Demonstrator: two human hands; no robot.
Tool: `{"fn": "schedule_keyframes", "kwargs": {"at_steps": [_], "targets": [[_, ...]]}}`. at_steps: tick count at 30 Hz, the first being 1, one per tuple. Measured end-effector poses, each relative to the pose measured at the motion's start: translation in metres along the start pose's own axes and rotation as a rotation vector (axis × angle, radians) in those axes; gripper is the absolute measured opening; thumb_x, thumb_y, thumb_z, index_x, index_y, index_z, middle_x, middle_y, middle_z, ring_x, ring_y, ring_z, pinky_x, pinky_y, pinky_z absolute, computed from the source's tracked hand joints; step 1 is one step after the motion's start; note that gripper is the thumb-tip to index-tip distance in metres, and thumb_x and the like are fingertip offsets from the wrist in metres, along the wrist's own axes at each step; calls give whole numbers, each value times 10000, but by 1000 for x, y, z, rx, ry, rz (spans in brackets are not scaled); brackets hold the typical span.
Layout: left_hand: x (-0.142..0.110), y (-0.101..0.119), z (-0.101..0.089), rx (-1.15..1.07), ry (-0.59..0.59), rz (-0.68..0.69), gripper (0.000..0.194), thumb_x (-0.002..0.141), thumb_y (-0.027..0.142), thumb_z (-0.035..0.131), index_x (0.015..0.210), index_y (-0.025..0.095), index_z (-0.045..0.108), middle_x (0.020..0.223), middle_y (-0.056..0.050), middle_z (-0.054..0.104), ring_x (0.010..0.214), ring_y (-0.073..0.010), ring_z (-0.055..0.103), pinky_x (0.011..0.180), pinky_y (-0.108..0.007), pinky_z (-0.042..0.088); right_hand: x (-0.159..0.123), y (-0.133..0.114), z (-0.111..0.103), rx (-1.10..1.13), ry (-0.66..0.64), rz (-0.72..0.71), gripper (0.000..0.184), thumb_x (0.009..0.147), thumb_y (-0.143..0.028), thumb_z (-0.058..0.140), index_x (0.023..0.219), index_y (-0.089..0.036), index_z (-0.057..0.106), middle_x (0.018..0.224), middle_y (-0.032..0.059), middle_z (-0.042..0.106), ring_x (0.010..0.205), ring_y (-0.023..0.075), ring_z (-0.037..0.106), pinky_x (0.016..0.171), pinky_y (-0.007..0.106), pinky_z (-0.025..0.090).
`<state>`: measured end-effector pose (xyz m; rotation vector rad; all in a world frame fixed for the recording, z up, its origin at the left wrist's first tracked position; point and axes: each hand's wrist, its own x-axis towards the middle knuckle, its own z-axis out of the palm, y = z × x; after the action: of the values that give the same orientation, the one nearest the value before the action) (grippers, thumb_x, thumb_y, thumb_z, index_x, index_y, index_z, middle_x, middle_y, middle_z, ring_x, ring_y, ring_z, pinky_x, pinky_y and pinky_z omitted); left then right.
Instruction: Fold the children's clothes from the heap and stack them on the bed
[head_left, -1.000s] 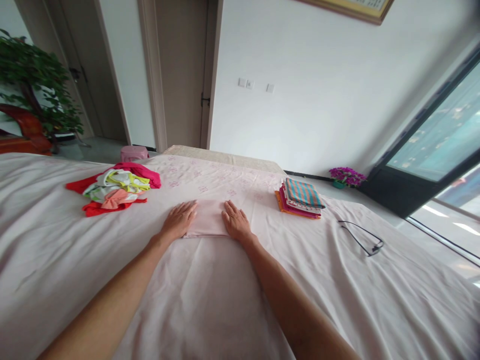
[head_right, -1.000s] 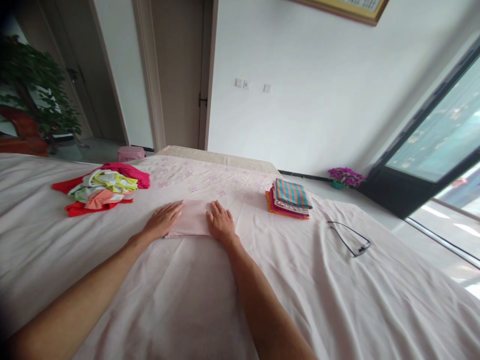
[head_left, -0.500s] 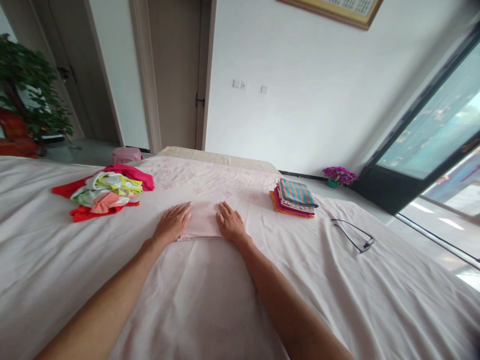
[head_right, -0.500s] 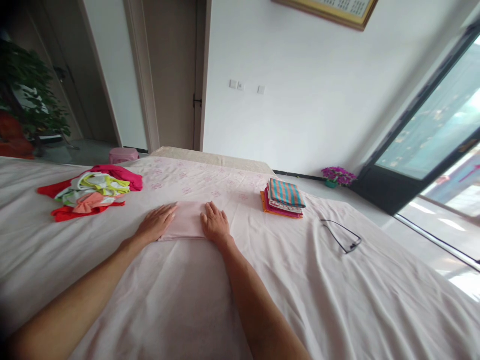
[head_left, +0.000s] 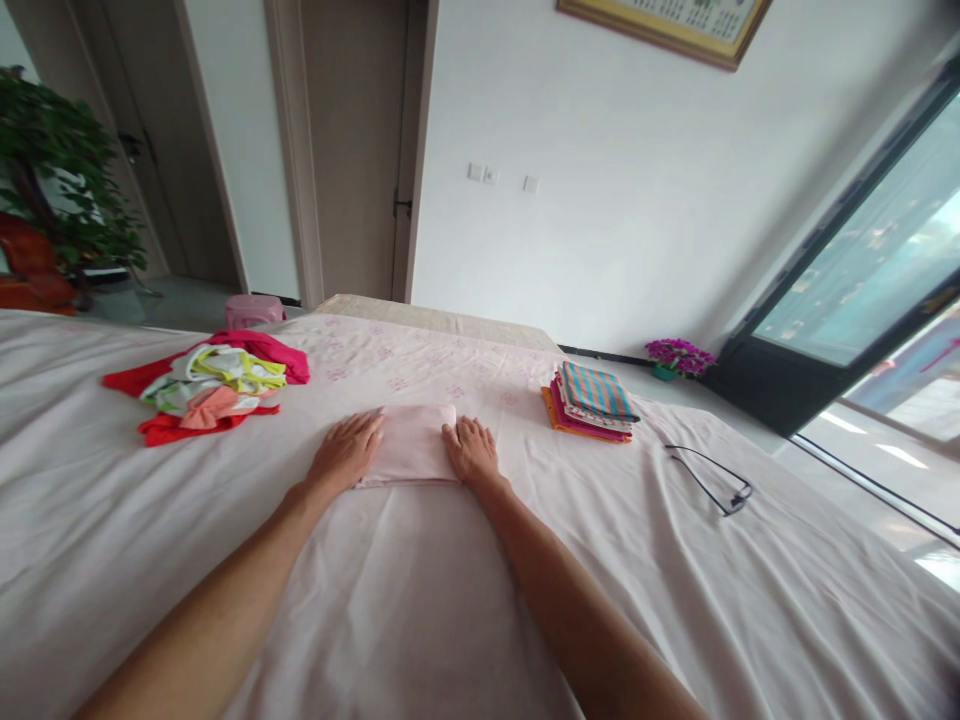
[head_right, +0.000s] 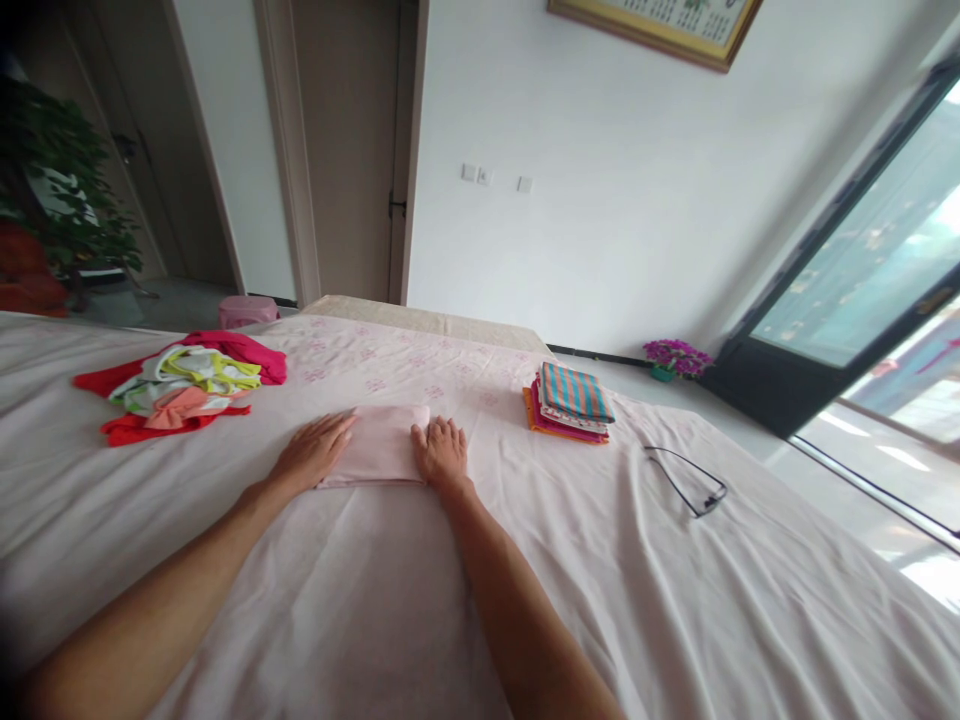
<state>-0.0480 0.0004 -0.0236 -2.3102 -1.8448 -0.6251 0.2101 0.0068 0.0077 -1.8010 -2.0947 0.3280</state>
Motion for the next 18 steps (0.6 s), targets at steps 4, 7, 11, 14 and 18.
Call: {"fn": "schedule_keyframes", "kwargs": {"at_steps": [4,7,11,14,18], "targets": [[0,-1,3,-2,13,-6,506,993,362,293,1421,194,505,1430,-114,564,1341,-255,489,1114,-441,363,5,1,-1,91,-20,35,579,998,-591,260,1331,-198,524,1561,97,370,1476,241,209,1188,438,79],[0,-1,4,-10,27,7,500,995,364,292,1413,199,511,1423,-111,572,1335,-245,495,1109,-437,367,6,-2,-4,137,-25,47,532,981,-580,322,1269,-203,562,1548,86,392,1468,241,226,1186,426,68],[0,-1,3,-12,28,5,493,999,352,284,1410,202,511,1429,-108,567,1346,-230,484,1114,-422,361,6,-9,-9,196,-11,35,440,950,-536,401,1125,-188,605,1454,115,491,1423,269,301,1165,435,134],[0,1,1,-5,19,-2,496,1002,356,283,1417,196,502,1431,-113,564,1350,-231,479,1121,-421,352,8,-17,-11,280,-8,51,404,906,-558,453,989,-193,605,1188,117,640,1226,287,503,1062,436,320],[-2,3,-3,11,0,-20,502,1005,380,278,1419,202,500,1446,-115,549,1354,-255,478,1130,-439,341,11,-29,-7,657,0,133,409,779,-529,617,1018,-201,574,997,55,670,948,249,621,827,373,489]]}}
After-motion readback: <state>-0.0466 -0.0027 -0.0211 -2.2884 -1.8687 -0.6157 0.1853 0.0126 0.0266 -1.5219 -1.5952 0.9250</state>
